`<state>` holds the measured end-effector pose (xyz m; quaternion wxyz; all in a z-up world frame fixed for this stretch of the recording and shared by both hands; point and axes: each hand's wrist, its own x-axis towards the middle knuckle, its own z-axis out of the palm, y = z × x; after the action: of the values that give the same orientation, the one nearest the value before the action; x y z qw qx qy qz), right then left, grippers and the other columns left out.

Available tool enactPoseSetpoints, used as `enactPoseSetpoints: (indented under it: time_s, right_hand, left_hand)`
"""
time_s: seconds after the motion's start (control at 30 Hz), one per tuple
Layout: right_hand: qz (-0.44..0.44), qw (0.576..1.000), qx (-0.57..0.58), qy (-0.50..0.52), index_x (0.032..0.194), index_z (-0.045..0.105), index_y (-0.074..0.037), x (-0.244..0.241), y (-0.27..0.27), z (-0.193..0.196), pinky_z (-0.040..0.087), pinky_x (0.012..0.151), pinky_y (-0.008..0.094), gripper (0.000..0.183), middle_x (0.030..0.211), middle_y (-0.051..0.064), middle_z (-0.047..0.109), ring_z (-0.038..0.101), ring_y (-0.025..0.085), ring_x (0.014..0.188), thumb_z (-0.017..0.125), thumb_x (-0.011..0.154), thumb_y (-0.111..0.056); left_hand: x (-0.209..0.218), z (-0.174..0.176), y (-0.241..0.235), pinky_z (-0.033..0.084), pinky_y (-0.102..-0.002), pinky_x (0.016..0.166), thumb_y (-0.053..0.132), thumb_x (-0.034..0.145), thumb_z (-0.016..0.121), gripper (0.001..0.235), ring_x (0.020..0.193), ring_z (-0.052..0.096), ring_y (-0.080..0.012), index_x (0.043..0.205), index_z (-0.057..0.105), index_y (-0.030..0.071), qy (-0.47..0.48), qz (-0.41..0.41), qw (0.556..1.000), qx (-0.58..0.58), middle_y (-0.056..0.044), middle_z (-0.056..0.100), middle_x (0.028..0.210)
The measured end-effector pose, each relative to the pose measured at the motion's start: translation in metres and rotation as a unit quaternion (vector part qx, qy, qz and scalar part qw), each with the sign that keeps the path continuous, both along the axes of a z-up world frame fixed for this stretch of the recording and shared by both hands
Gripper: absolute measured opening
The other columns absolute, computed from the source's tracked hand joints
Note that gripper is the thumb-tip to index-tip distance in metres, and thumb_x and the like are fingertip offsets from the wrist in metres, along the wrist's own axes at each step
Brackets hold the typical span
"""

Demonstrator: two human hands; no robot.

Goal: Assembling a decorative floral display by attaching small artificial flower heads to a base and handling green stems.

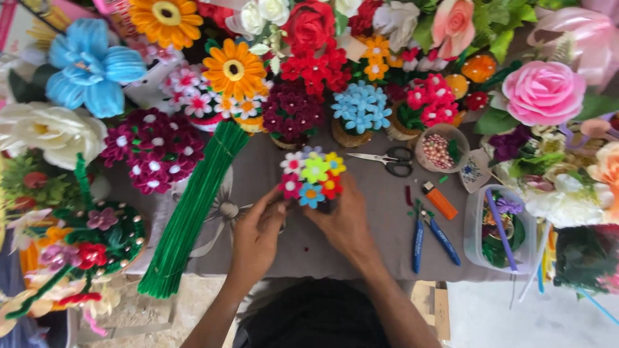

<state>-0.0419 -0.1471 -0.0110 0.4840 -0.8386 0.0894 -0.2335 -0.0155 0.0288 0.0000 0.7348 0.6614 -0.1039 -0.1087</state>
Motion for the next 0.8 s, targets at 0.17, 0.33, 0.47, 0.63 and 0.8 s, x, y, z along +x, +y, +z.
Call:
enactPoseSetpoints:
  time_s: [0.17,0.33,0.47,0.63,0.8]
  right_hand:
    - [0.029,0.994,-0.041,0.094,0.132,0.057,-0.008,-0.003,-0.001,0.003,0.052,0.094,0.044,0.062,0.126,0.011,0.066,0.061,0.032,0.120,0.086,0.080,-0.025]
    - [0.041,0.994,-0.048,0.094,0.141,0.050,-0.006,-0.020,-0.010,0.016,0.052,0.097,0.043,0.071,0.135,0.015,0.062,0.061,0.032,0.125,0.085,0.084,-0.028]
    - [0.017,0.989,-0.132,0.069,0.137,0.058,-0.003,-0.054,-0.033,0.018,0.054,0.101,0.036,0.059,0.134,0.014,0.064,0.064,0.027,0.121,0.080,0.089,-0.028]
    - [-0.050,0.973,-0.188,0.123,0.129,0.066,-0.005,-0.099,-0.071,0.024,0.058,0.087,0.035,0.047,0.120,0.011,0.071,0.069,0.023,0.098,0.079,0.089,-0.028]
    - [-0.126,0.969,-0.122,0.174,0.127,0.070,-0.004,-0.122,-0.082,0.034,0.061,0.067,0.029,0.044,0.106,0.010,0.073,0.068,0.016,0.072,0.078,0.087,-0.022]
  left_hand:
    - [-0.032,-0.005,0.015,0.052,-0.038,0.097,0.019,0.095,0.069,0.025,0.109,0.066,-0.0251,0.116,0.075,0.007,-0.263,-0.014,0.919,0.294,-0.007,0.073,0.116]
    - [-0.049,-0.005,0.011,0.049,-0.042,0.094,0.017,0.096,0.070,0.024,0.104,0.059,-0.0284,0.114,0.070,0.003,-0.350,-0.099,0.877,0.313,-0.010,0.067,0.113]
    - [-0.051,-0.009,0.007,0.049,-0.042,0.091,0.011,0.094,0.070,0.016,0.101,0.057,-0.0266,0.108,0.074,0.004,-0.348,-0.096,0.871,0.333,-0.008,0.066,0.110]
    - [-0.048,-0.018,0.009,0.050,-0.040,0.086,0.013,0.094,0.070,0.017,0.096,0.059,-0.0261,0.106,0.074,0.002,-0.346,-0.088,0.876,0.324,-0.007,0.069,0.109]
    - [-0.049,-0.026,0.018,0.054,-0.040,0.093,0.011,0.094,0.069,0.022,0.103,0.064,-0.0237,0.112,0.074,0.001,-0.309,-0.089,0.888,0.330,-0.005,0.072,0.114]
